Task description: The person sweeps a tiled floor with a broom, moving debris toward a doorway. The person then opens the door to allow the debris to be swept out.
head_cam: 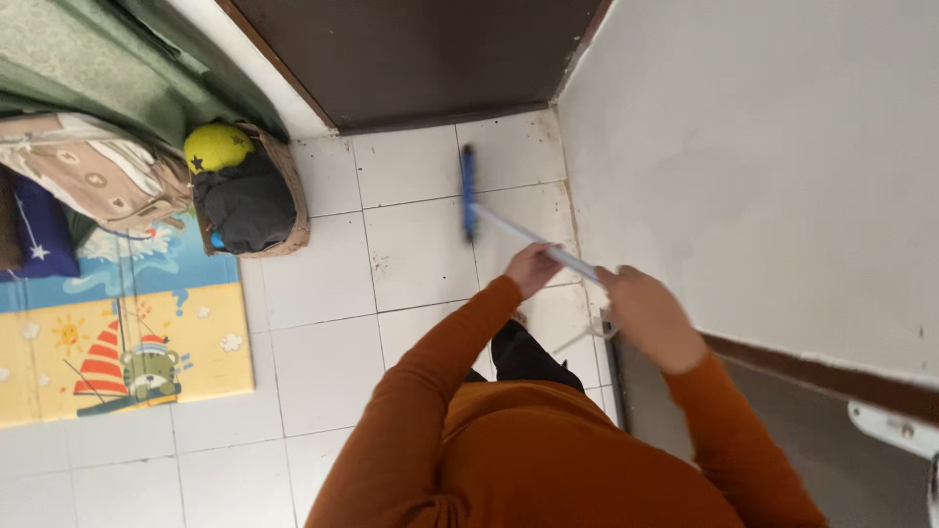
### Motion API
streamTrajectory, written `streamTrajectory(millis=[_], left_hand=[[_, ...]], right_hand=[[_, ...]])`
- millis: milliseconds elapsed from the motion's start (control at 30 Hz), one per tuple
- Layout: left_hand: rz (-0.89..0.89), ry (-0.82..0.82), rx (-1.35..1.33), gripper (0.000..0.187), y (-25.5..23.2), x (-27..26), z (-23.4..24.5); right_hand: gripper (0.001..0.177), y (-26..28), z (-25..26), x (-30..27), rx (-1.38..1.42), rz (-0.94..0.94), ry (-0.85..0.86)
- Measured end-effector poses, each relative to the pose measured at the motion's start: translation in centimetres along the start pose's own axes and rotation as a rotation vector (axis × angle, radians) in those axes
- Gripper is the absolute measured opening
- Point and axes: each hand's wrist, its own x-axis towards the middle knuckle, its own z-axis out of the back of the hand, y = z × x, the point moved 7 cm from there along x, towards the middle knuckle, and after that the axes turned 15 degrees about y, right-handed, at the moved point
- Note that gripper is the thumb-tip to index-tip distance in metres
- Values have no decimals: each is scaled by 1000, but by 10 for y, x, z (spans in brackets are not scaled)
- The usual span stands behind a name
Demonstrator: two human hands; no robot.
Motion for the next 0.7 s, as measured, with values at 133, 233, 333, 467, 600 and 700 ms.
streamTrajectory(millis=[133, 233, 333, 467, 600, 700], left_hand=[[32, -32, 111, 24, 10, 69, -20], [24, -109, 152, 24, -9, 99, -18], [-13, -190, 188, 22, -34, 113, -9], [-104, -251, 140, 19, -67, 112, 1], [-283, -296, 138, 18, -102, 79, 16], [-459, -316, 115, 17, -138, 36, 27]], right_hand=[[43, -18, 18, 20, -222, -38, 9], [39, -29, 1, 75, -202, -39, 95], [19, -44, 1, 110, -127, 24, -30], [32, -60, 11, 135, -47, 90, 10], [43, -48, 12, 156, 76, 138, 141], [45, -13, 9, 172, 103, 243, 118]])
